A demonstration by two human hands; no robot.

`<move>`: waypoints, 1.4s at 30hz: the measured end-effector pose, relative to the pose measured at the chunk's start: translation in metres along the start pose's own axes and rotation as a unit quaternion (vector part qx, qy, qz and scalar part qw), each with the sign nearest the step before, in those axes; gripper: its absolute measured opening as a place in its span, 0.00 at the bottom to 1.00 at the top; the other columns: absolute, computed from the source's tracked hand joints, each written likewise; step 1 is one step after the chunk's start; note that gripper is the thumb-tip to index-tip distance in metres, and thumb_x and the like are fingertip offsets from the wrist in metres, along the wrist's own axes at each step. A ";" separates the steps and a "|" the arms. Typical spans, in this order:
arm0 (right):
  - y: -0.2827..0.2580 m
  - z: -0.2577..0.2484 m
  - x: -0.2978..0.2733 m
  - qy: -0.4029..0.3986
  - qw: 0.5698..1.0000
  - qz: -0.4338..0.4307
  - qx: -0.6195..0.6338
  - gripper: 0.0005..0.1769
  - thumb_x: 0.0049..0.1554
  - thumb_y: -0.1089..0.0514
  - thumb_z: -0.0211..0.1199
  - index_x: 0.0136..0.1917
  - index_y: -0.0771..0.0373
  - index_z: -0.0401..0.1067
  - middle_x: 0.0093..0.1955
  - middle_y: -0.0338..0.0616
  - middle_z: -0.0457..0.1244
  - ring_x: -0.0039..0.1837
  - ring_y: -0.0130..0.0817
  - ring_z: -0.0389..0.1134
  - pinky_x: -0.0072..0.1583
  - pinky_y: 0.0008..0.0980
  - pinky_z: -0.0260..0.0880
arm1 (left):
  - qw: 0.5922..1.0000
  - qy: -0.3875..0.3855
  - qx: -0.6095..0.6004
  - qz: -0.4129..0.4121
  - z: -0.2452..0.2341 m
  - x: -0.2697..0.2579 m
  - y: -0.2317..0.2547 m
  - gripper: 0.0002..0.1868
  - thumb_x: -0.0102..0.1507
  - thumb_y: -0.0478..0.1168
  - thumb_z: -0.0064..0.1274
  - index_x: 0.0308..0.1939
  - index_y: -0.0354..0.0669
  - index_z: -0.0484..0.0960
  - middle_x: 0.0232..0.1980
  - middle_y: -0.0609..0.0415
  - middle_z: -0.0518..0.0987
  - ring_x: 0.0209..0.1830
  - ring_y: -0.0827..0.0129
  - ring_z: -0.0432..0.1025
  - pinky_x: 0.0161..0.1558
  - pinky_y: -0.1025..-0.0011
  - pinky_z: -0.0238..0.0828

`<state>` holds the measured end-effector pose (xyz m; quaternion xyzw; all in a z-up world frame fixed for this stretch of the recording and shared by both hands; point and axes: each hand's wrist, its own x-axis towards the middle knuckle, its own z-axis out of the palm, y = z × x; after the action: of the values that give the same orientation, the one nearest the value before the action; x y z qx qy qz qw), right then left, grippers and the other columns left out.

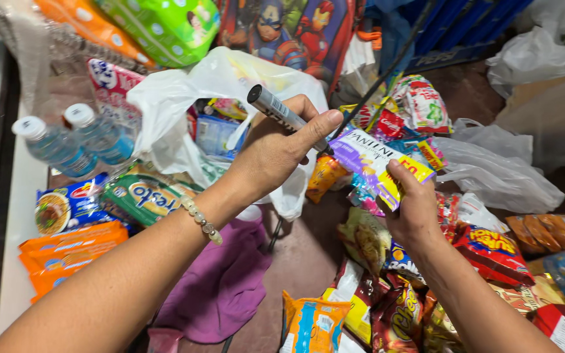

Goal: The person uses a black marker to write on the packaging of various grocery items, including toothpaste, detergent, shampoo, and soap. They pick up each item from a plastic bag, write on it, and place it on the table.

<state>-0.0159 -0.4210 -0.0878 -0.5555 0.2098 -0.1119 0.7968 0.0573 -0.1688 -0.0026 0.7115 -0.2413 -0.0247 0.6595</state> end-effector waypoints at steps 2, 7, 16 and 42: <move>-0.007 -0.014 0.026 0.031 0.999 -0.025 0.002 0.09 0.61 0.58 0.62 0.54 0.61 0.69 0.46 0.39 0.68 0.42 0.27 0.72 0.39 0.29 0.73 | 0.999 0.004 0.011 0.034 0.013 0.012 -0.002 0.21 0.66 0.53 0.58 0.29 0.40 0.79 0.24 0.61 0.70 0.26 0.80 0.62 0.28 0.74 0.60; -0.028 -0.032 0.120 0.045 0.991 -0.125 -0.030 0.09 0.61 0.54 0.61 0.52 0.60 0.70 0.44 0.37 0.68 0.39 0.24 0.69 0.36 0.25 0.67 | 0.999 -0.002 -0.027 0.018 0.028 0.027 -0.007 0.22 0.66 0.54 0.57 0.29 0.39 0.77 0.24 0.61 0.69 0.25 0.80 0.61 0.26 0.72 0.58; 0.022 -0.006 0.144 0.010 0.984 0.097 -0.152 0.14 0.61 0.46 0.61 0.41 0.56 0.68 0.29 0.31 0.54 0.25 0.23 0.47 0.27 0.27 0.40 | 0.999 -0.007 0.034 -0.036 0.018 0.015 -0.019 0.20 0.65 0.54 0.56 0.31 0.39 0.81 0.26 0.59 0.80 0.26 0.78 0.71 0.30 0.74 0.68; 0.157 0.236 0.105 -0.266 0.744 -0.299 -0.535 0.25 0.49 0.60 0.68 0.60 0.72 0.72 0.51 0.64 0.68 0.55 0.57 0.71 0.56 0.49 0.70 | 0.968 0.097 0.145 -0.181 -0.143 -0.053 -0.095 0.18 0.61 0.55 0.61 0.38 0.43 0.81 0.26 0.59 0.78 0.26 0.78 0.70 0.28 0.73 0.67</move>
<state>0.1773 -0.2099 -0.1870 -0.9320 -0.1622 -0.0613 0.3182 0.0907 -0.0146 -0.0897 0.8305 -0.0444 -0.0386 0.5540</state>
